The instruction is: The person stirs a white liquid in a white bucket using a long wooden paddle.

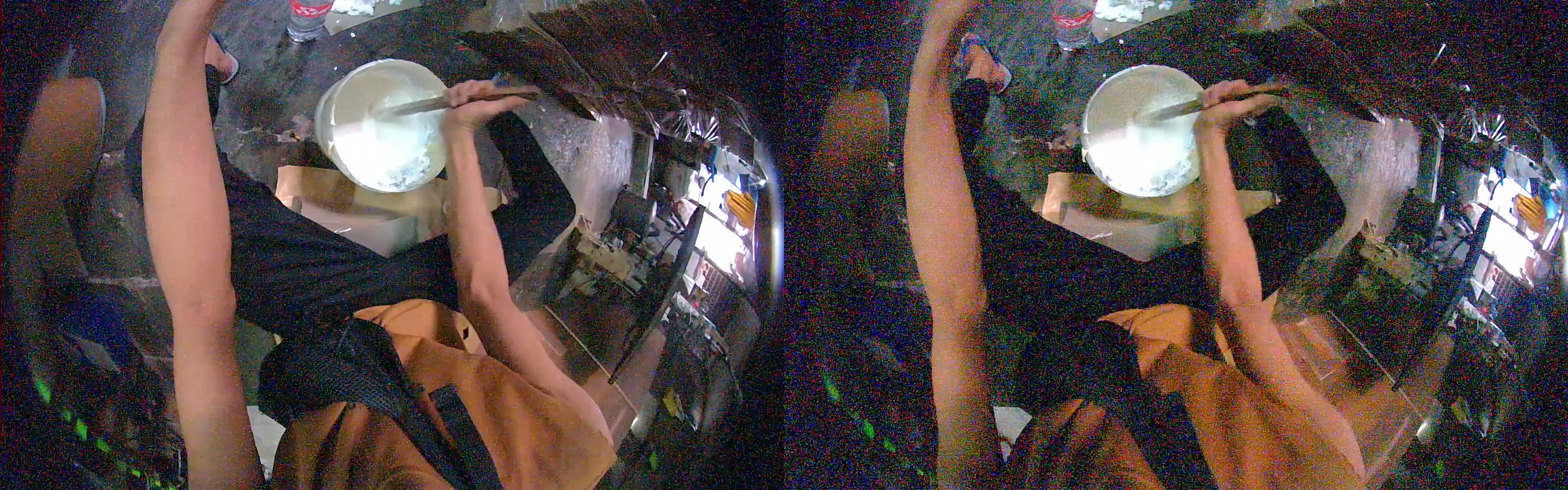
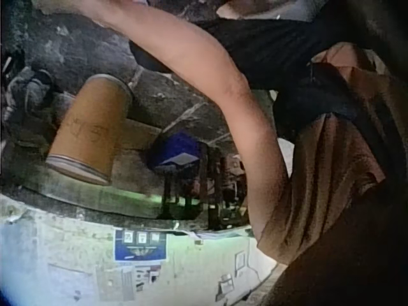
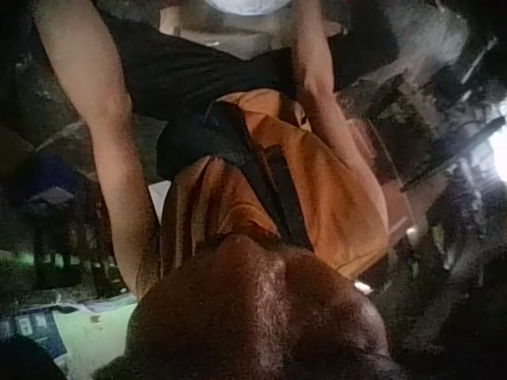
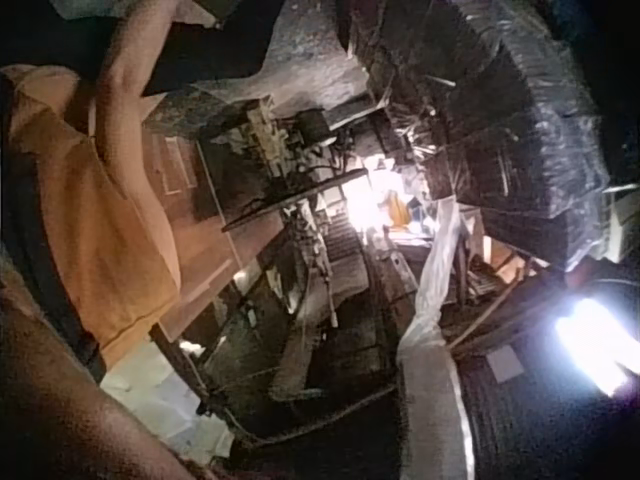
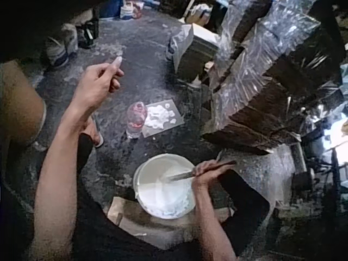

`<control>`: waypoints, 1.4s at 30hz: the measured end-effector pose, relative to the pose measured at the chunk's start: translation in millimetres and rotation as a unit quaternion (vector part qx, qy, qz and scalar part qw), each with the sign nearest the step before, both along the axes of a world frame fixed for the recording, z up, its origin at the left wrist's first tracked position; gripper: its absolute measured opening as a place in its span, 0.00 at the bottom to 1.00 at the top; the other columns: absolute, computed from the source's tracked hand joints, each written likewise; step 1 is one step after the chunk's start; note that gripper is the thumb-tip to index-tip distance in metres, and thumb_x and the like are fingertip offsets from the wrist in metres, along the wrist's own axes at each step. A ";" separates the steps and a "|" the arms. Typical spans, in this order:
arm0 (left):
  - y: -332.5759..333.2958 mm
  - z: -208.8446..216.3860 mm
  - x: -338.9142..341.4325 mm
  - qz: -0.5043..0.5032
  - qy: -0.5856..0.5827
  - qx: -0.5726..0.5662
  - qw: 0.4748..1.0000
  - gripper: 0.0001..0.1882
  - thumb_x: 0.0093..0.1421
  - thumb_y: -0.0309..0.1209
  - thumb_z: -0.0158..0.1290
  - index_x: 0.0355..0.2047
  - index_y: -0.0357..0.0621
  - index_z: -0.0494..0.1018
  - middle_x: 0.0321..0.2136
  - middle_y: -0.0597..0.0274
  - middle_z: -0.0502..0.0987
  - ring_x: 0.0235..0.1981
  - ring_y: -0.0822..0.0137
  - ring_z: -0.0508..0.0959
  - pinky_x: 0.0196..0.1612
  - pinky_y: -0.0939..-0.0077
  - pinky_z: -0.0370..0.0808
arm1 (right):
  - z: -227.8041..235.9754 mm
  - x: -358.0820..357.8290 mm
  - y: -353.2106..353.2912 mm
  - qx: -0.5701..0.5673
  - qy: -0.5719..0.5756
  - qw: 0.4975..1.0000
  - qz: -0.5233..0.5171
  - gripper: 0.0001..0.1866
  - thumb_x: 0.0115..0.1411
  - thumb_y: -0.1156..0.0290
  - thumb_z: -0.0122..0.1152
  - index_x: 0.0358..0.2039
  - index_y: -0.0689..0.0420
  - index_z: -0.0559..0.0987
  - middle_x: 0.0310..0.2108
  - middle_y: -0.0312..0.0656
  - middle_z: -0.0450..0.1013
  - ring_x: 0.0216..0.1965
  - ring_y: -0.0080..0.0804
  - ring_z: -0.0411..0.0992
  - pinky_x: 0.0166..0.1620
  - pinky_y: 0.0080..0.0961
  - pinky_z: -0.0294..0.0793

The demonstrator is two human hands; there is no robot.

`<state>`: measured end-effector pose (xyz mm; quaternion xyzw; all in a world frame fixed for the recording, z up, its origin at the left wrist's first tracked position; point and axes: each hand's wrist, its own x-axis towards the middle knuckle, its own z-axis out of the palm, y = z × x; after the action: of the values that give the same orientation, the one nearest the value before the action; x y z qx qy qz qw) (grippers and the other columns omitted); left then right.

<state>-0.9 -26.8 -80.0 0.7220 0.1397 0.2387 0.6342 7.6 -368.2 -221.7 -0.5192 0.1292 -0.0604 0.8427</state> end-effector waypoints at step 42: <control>15.1 -2.4 -5.5 0.006 -0.005 0.047 0.999 0.23 0.64 0.47 0.48 0.27 0.37 0.76 0.16 0.67 0.72 0.19 0.77 0.69 0.24 0.81 0.66 | 118.9 33.2 -18.3 -0.054 0.117 0.991 0.023 0.42 0.43 0.15 0.30 0.13 0.47 0.60 0.07 0.31 0.50 0.08 0.26 0.48 0.15 0.25 0.49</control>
<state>-6.4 -11.7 -82.4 0.7488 0.1294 0.2524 0.5991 40.8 -386.5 -102.8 -0.5706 0.2115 0.0138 0.7934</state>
